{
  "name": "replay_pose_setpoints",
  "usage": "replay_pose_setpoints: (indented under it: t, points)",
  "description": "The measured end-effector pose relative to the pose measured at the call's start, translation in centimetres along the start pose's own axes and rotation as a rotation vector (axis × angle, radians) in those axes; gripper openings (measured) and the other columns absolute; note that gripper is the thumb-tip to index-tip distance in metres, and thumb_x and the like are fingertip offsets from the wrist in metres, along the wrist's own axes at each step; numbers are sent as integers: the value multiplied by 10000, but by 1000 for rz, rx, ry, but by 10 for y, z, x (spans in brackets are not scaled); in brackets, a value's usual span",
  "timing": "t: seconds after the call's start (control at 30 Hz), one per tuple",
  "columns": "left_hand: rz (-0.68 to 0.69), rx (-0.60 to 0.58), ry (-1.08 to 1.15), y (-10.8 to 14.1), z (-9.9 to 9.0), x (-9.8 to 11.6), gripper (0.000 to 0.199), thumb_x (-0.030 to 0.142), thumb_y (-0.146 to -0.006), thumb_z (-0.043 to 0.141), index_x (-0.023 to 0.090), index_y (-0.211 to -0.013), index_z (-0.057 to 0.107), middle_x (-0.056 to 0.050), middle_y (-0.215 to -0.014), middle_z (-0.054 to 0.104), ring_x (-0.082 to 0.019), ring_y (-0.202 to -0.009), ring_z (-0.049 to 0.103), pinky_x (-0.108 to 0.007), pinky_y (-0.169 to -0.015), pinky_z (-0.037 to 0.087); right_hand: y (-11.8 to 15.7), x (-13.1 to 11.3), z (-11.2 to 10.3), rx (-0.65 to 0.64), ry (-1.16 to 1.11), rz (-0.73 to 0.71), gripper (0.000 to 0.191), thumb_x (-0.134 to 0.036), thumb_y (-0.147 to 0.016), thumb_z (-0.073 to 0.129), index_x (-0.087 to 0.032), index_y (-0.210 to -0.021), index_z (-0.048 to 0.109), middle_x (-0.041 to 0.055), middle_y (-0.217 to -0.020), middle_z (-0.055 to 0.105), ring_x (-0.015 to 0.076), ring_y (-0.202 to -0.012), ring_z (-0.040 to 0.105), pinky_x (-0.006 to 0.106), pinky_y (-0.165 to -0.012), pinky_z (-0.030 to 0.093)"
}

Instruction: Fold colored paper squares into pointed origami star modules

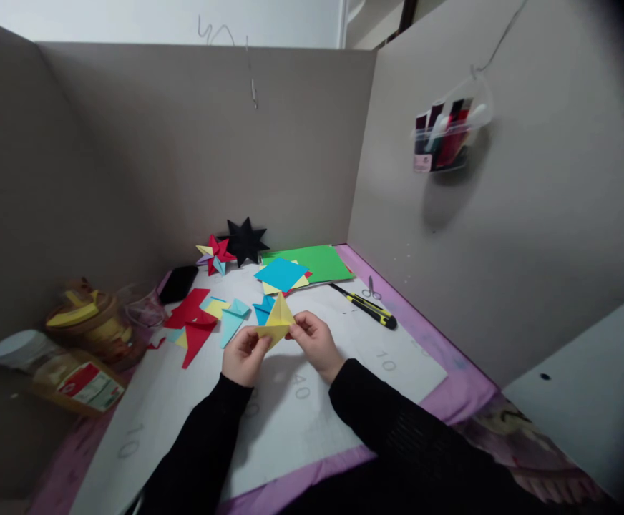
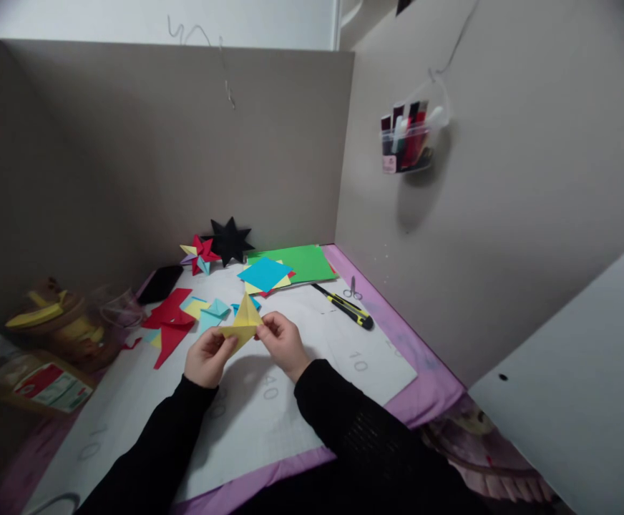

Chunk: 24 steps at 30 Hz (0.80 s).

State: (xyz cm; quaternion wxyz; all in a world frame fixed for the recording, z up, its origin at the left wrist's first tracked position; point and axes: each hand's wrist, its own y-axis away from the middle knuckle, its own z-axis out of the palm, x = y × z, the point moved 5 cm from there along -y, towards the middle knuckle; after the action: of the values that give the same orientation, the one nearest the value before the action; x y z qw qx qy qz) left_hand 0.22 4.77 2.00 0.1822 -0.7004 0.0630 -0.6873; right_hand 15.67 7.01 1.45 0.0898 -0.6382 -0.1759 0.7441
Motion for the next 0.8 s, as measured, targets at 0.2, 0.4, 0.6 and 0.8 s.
replay_pose_setpoints:
  t: [0.2,0.4,0.6,0.8]
  points:
    - [-46,-20,75,-3,2,-4,297,359,-664,696,164,-817,534,-17,-721,636,-152,-669,606,-248,-615,474,3,-5,3,-42,108,-40,173,-330,-796,558,-176,-727,519,-9,-657,555,117,-616,524,237,-581,434]
    - [115,-1,-205,-6,-8,2,160,330,-689,644,177,-717,609,-18,-699,618,-155,-668,581,-260,-646,476,-4,-4,0,-93,68,-22,234,-384,-789,563,-162,-721,580,6,-640,591,126,-610,540,240,-570,446]
    - [152,53,-230,-5,-12,3,146,336,-715,608,193,-732,631,-24,-734,637,-162,-696,586,-250,-651,469,-10,-6,-6,-186,214,-53,234,-341,-801,545,-165,-658,600,6,-638,609,130,-610,553,239,-584,435]
    - [83,81,-307,-8,-15,-4,166,342,-709,621,177,-716,603,-5,-643,624,-143,-592,567,-229,-569,444,-10,-13,-6,-234,475,-232,168,-234,-826,487,-176,-719,602,11,-695,594,134,-668,544,243,-640,413]
